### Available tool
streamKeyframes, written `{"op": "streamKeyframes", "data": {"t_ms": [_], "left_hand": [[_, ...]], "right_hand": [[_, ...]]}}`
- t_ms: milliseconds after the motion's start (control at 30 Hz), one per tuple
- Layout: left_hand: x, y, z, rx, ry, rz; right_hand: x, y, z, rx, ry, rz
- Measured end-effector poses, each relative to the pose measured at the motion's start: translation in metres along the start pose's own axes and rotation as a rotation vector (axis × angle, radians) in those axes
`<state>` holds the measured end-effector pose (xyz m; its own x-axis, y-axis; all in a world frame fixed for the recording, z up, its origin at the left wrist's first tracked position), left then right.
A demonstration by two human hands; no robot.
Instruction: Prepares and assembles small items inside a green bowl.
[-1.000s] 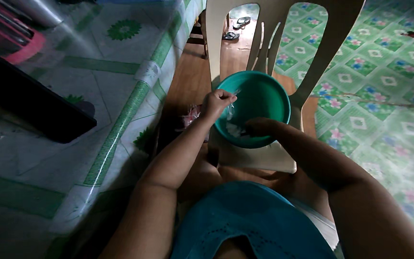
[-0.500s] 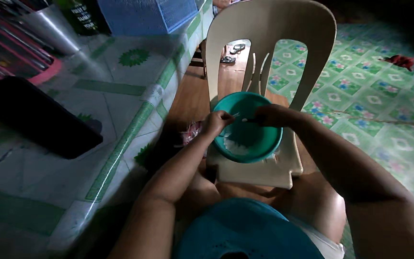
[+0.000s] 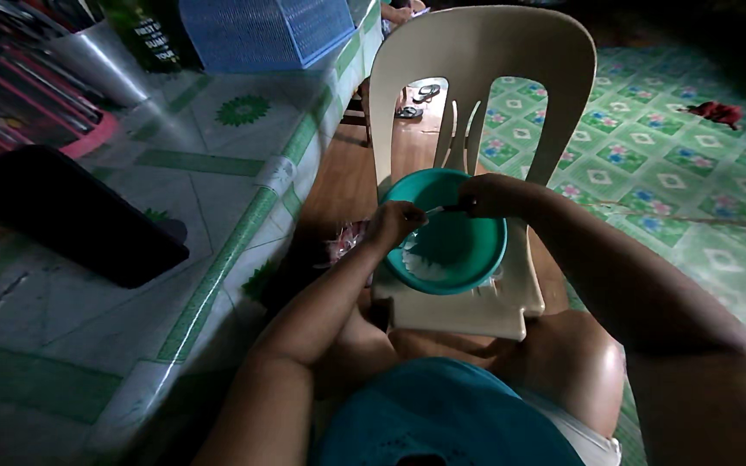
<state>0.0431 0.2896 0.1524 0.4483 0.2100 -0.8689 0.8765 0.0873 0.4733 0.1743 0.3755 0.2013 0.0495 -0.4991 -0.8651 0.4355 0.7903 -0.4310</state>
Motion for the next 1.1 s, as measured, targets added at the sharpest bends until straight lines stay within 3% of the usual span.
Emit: {"op": "streamKeyframes", "data": {"t_ms": [233,500,600,700,767,867,933,1000,1033,1100], "left_hand": [[0.002,0.015,0.006,0.203,0.064,0.055],[-0.025,0.032,0.012,0.197,0.223,0.159],[-0.041,0.038,0.012,0.157,0.205,0.173],[-0.057,0.039,0.014,0.114,0.165,0.109],[-0.072,0.041,0.018,0.101,0.186,0.128],[-0.078,0.039,0.014,0.109,0.254,0.170],[-0.063,0.034,0.011,0.033,0.180,0.194],[-0.059,0.037,0.011,0.002,0.131,0.214],[-0.060,0.039,0.013,-0.001,0.124,0.213],[-0.059,0.041,0.016,-0.001,0.115,0.197]], "right_hand": [[-0.009,-0.032,-0.010,-0.142,0.040,0.218],[-0.029,-0.128,0.024,-0.415,0.162,0.477],[-0.057,-0.142,0.046,-0.410,0.285,0.518],[-0.084,-0.115,0.069,-0.299,0.426,0.418],[-0.071,-0.074,0.066,-0.190,0.449,0.280],[0.018,-0.002,0.025,-0.135,0.367,0.095],[0.087,0.029,-0.001,-0.070,0.249,0.042],[0.119,0.044,-0.011,0.055,0.113,-0.087],[0.117,0.047,-0.011,0.067,0.135,-0.195],[0.080,0.039,0.003,-0.001,0.389,-0.511]]}}
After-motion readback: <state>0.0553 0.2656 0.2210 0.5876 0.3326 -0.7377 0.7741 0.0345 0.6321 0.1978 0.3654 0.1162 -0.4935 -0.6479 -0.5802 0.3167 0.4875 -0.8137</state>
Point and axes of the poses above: each hand's wrist, its own z-axis away from the middle knuckle, its own x-axis out of the palm, y = z × x, the point moved 9 cm from there along -z, towards the middle knuckle, and after that the axes turned 15 degrees about -z, right-handed, at the moved point
